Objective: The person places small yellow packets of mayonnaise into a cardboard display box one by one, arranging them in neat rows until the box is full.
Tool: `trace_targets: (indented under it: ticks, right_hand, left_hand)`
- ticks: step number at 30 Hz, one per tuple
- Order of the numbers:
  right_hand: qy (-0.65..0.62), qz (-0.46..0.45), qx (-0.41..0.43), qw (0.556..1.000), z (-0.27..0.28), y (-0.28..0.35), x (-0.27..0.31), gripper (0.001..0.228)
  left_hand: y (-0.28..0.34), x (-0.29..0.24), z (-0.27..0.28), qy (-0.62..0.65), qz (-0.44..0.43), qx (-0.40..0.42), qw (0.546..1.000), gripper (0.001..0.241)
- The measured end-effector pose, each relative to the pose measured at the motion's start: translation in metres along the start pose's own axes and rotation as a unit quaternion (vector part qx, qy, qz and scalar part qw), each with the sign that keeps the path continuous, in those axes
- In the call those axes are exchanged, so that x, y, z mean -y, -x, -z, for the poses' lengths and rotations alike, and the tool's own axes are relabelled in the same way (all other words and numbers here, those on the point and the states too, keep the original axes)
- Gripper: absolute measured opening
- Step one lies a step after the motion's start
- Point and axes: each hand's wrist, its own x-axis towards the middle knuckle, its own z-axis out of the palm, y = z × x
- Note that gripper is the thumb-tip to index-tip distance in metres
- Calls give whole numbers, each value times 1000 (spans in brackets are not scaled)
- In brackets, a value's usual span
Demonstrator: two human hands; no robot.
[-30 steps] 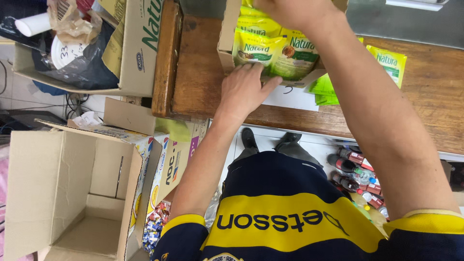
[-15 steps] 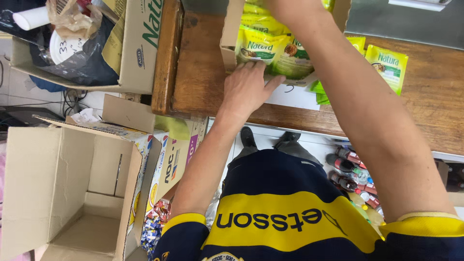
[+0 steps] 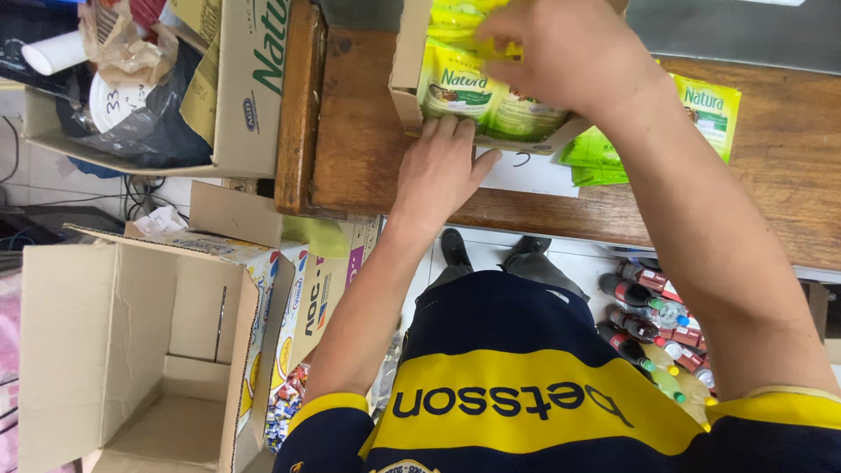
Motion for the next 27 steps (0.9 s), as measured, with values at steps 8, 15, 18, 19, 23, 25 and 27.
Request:
trace_targets:
  ticks: [8,15,18,19,23,25,27]
  right_hand:
    - [56,33,-4,998,-32,-17,10,28]
    - [-70,-34,91,993,-9,-28,25,14]
    - [-84,-35,101,991,-1,-24,21,9]
    - [-85,-12,24,996,-4,-24,18,30]
    - [-107,44,17,993,-16,-41,24,12]
    - [-34,-93,263,960,11,-45,38,23]
    - [-22,-76,245,966,5,-44,34,22]
  left_hand:
    - [2,1,-8,-26,-18,-23,999,52]
    - [-1,0,-12,-9,10,-40,999,44]
    - [-1,1,-14,-6,14,-40,999,46]
    - [-2,1,-15,-11,14,-43,999,46]
    - [-2,-1,-11,-5,17,-44,999,43]
    - [-1,0,-12,16,26,-46,998,43]
    - [-1,0,-14,9,28,-56,998,43]
